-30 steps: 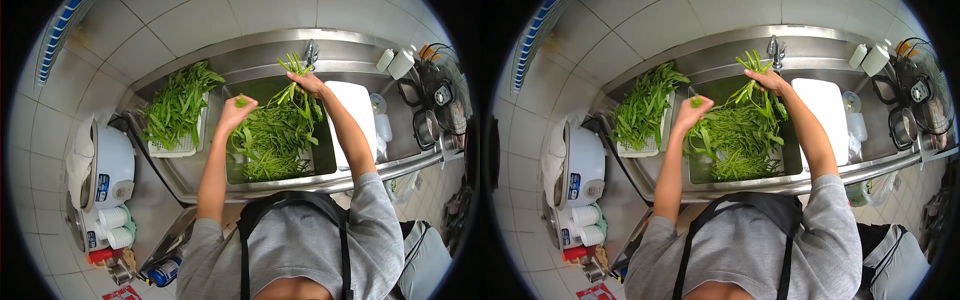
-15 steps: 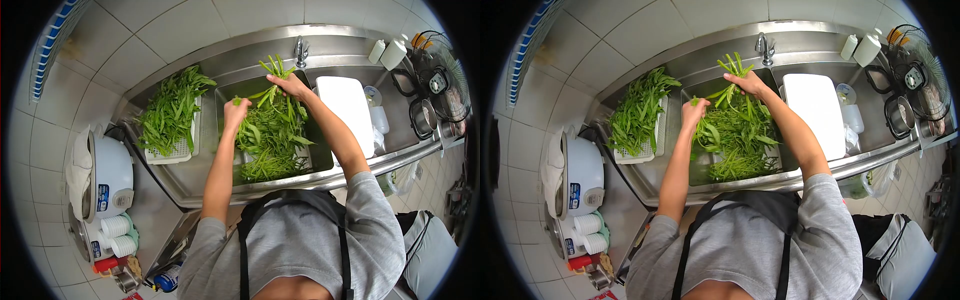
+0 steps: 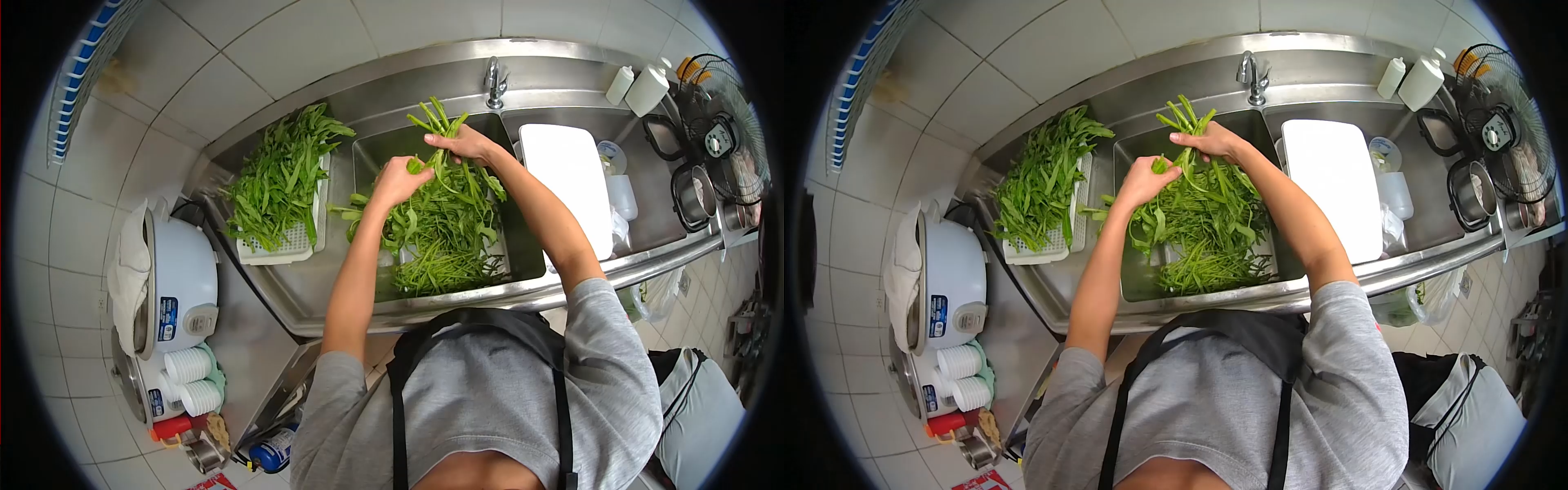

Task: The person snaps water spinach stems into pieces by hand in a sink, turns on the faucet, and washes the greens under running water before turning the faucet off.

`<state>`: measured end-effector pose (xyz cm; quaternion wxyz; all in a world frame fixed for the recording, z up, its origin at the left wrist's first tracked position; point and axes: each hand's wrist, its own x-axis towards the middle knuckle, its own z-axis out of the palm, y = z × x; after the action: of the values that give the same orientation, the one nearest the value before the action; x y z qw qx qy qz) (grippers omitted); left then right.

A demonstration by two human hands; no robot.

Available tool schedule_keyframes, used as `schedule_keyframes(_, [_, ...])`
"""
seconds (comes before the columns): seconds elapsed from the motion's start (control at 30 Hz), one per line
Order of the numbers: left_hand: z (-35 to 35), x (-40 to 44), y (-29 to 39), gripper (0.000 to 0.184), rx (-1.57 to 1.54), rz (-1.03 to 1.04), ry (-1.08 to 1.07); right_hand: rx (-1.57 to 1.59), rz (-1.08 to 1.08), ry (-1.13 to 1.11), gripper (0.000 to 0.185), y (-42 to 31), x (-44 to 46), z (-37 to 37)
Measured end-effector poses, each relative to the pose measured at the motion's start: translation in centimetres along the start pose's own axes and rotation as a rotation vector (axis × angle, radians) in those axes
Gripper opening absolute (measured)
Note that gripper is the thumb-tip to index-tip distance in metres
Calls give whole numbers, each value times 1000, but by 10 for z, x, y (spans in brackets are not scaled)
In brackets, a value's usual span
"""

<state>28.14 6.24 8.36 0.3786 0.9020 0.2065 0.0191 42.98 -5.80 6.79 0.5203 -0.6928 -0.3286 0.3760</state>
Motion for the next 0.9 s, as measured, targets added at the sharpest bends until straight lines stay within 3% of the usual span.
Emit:
schedule_keyframes(0.17, [-13, 0, -15, 29, -109, 19, 115, -58, 90, -253, 34, 11, -9, -19])
schedule_keyframes(0.37, [-22, -14, -35, 21, -145, 50, 62, -11, 172, -107, 36, 36, -13, -44])
schedule_keyframes(0.6, [-11, -33, -63, 22, -113, -127, -135, -88, 223, 30, 36, 49, -9, -58])
schedule_keyframes(0.8, [61, -45, -125, 46, 185, -267, -472, 4, 356, 77, 30, 107, 17, -37])
schedule_keyframes(0.9, [75, -61, -132, 62, 101, -185, -480, -94, 440, 85, 29, 133, 27, -23])
